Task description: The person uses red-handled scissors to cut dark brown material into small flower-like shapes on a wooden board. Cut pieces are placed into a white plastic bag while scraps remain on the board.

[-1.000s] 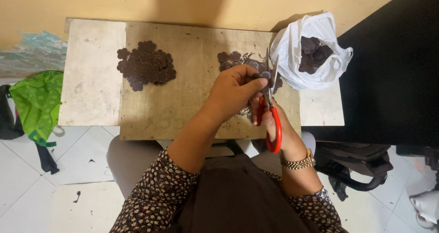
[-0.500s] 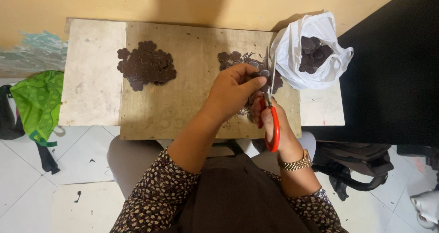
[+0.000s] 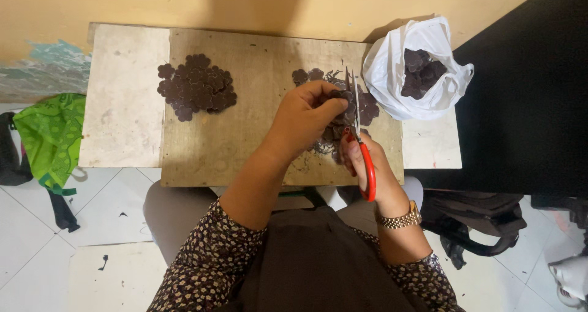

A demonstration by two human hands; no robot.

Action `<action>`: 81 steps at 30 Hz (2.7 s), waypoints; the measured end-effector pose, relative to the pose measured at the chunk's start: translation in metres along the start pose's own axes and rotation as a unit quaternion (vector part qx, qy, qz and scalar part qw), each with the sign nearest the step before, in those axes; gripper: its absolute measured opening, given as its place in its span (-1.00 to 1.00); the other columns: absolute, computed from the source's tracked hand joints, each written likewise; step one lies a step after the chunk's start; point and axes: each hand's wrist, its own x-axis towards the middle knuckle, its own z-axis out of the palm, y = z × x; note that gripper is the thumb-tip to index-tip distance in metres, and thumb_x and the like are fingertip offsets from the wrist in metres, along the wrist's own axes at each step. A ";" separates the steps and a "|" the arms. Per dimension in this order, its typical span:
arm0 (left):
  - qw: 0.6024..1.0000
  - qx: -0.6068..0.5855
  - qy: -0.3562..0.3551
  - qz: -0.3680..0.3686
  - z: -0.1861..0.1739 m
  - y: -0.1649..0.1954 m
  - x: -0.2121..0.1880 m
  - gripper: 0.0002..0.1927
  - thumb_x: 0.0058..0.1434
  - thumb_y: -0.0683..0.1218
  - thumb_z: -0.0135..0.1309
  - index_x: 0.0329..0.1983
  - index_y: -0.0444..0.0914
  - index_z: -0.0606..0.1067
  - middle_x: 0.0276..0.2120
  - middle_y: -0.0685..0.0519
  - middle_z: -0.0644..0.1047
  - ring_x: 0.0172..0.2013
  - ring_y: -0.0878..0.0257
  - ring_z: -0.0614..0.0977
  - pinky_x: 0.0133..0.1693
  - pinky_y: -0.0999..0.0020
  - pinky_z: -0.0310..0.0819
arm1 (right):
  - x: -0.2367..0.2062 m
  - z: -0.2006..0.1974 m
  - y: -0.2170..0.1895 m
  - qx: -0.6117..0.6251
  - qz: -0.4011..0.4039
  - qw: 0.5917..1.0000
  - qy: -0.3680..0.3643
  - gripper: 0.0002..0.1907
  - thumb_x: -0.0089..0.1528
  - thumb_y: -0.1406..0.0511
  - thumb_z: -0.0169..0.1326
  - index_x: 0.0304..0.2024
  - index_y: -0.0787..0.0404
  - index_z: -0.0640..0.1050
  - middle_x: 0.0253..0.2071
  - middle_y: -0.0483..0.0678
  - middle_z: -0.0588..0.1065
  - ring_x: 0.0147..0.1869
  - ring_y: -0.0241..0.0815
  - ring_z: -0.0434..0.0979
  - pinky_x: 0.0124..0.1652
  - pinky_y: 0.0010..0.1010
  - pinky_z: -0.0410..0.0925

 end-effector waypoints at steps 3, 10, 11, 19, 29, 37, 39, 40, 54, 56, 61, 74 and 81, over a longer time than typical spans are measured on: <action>1.000 0.016 0.005 0.006 0.002 0.004 -0.002 -0.92 0.33 -0.21 0.15 -0.23 -0.37 0.55 -0.35 0.09 0.61 -0.35 0.43 0.57 -0.28 0.50 0.50 | -0.001 0.000 0.001 -0.003 -0.015 1.000 0.002 -0.37 0.40 -0.21 -0.20 -0.36 0.18 0.34 -0.48 -0.18 0.30 -0.47 -0.39 0.26 -0.46 -0.56 0.19; 0.999 0.002 0.008 -0.047 0.008 0.017 -0.004 -0.92 0.30 -0.18 0.11 -0.24 -0.31 0.49 -0.38 0.11 0.59 -0.38 0.42 0.61 -0.34 0.50 0.53 | -0.001 -0.001 0.002 -0.006 0.019 1.000 0.011 -0.37 0.35 -0.23 -0.18 -0.34 0.17 0.39 -0.51 -0.21 0.29 -0.49 -0.40 0.25 -0.47 -0.56 0.18; 0.998 0.005 0.008 -0.058 0.009 0.018 -0.004 -0.92 0.29 -0.17 0.11 -0.24 -0.30 0.48 -0.39 0.12 0.58 -0.39 0.42 0.61 -0.36 0.50 0.53 | -0.001 -0.001 0.002 -0.007 0.031 0.999 0.016 -0.37 0.33 -0.23 -0.18 -0.34 0.17 0.40 -0.51 -0.21 0.30 -0.49 -0.40 0.25 -0.48 -0.56 0.18; 0.999 0.034 0.009 -0.025 0.010 0.023 -0.003 -0.88 0.31 -0.14 0.18 -0.28 -0.29 0.52 -0.48 0.11 0.56 -0.50 0.44 0.52 -0.47 0.52 0.40 | 0.000 -0.002 -0.003 0.057 0.000 0.998 -0.029 -0.35 0.37 -0.25 -0.18 -0.29 0.19 0.35 -0.42 -0.17 0.28 -0.41 -0.37 0.25 -0.41 -0.54 0.19; 0.997 -0.026 0.036 -0.065 0.018 0.027 -0.007 -0.84 0.27 -0.10 0.18 -0.35 -0.27 0.50 -0.52 0.11 0.54 -0.57 0.42 0.49 -0.58 0.49 0.35 | 0.003 0.006 -0.013 0.079 -0.025 0.995 -0.055 -0.26 0.34 -0.32 -0.23 -0.18 0.23 0.39 -0.39 -0.16 0.32 -0.32 -0.34 0.29 -0.30 -0.51 0.23; 0.998 -0.032 0.048 -0.017 0.016 0.014 -0.002 -0.89 0.26 -0.17 0.18 -0.34 -0.30 0.52 -0.45 0.14 0.57 -0.47 0.42 0.56 -0.39 0.51 0.48 | 0.003 0.005 -0.009 0.038 -0.002 0.999 -0.014 -0.30 0.34 -0.27 -0.23 -0.18 0.23 0.39 -0.43 -0.17 0.29 -0.42 -0.37 0.25 -0.42 -0.54 0.19; 0.998 -0.014 0.053 -0.029 0.014 0.013 -0.002 -0.89 0.26 -0.17 0.17 -0.34 -0.30 0.51 -0.47 0.13 0.56 -0.49 0.42 0.54 -0.44 0.52 0.42 | 0.002 0.003 -0.009 -0.017 0.007 1.000 -0.002 -0.30 0.36 -0.27 -0.27 -0.28 0.22 0.39 -0.49 -0.18 0.30 -0.47 -0.38 0.26 -0.44 -0.55 0.19; 0.998 -0.012 0.051 -0.027 0.013 0.013 -0.002 -0.89 0.27 -0.17 0.17 -0.34 -0.30 0.51 -0.47 0.12 0.56 -0.49 0.42 0.54 -0.43 0.52 0.42 | 0.002 0.004 -0.009 -0.011 0.004 1.000 -0.001 -0.31 0.36 -0.26 -0.26 -0.28 0.21 0.39 -0.49 -0.19 0.29 -0.47 -0.38 0.26 -0.45 -0.54 0.19; 0.999 0.012 0.036 -0.023 0.007 0.014 -0.002 -0.90 0.27 -0.18 0.16 -0.26 -0.33 0.52 -0.45 0.11 0.56 -0.47 0.43 0.56 -0.41 0.52 0.45 | -0.001 -0.002 0.002 -0.015 0.018 1.000 -0.001 -0.34 0.36 -0.24 -0.19 -0.32 0.20 0.40 -0.49 -0.21 0.30 -0.47 -0.40 0.23 -0.46 -0.56 0.16; 0.999 0.008 0.035 -0.024 0.005 0.014 -0.001 -0.91 0.25 -0.19 0.16 -0.24 -0.33 0.52 -0.44 0.11 0.57 -0.46 0.43 0.56 -0.40 0.52 0.46 | -0.002 -0.003 0.003 -0.007 0.036 0.999 -0.003 -0.36 0.35 -0.23 -0.17 -0.31 0.20 0.41 -0.49 -0.22 0.31 -0.48 -0.41 0.22 -0.47 -0.56 0.15; 0.999 0.018 0.039 -0.019 0.001 0.010 0.000 -0.90 0.23 -0.20 0.18 -0.24 -0.34 0.53 -0.45 0.12 0.56 -0.46 0.44 0.53 -0.41 0.52 0.43 | -0.003 -0.003 0.005 -0.029 0.046 0.999 0.004 -0.39 0.35 -0.21 -0.15 -0.30 0.18 0.43 -0.48 -0.25 0.32 -0.45 -0.44 0.25 -0.44 -0.59 0.18; 0.995 0.073 0.010 -0.071 0.002 0.015 -0.003 -0.86 0.18 -0.14 0.19 -0.29 -0.33 0.54 -0.49 0.13 0.56 -0.52 0.43 0.54 -0.48 0.50 0.44 | -0.001 -0.003 -0.009 0.032 -0.011 0.995 -0.089 -0.27 0.31 -0.35 -0.22 -0.25 0.18 0.36 -0.44 -0.21 0.27 -0.37 -0.36 0.28 -0.32 -0.52 0.24; 0.993 0.081 -0.007 -0.089 0.004 0.021 -0.007 -0.85 0.17 -0.13 0.19 -0.34 -0.33 0.51 -0.53 0.10 0.54 -0.55 0.41 0.53 -0.51 0.50 0.41 | -0.001 -0.003 -0.026 0.012 -0.024 0.994 -0.102 -0.20 0.27 -0.41 -0.25 -0.27 0.18 0.33 -0.41 -0.16 0.28 -0.32 -0.30 0.29 -0.27 -0.49 0.25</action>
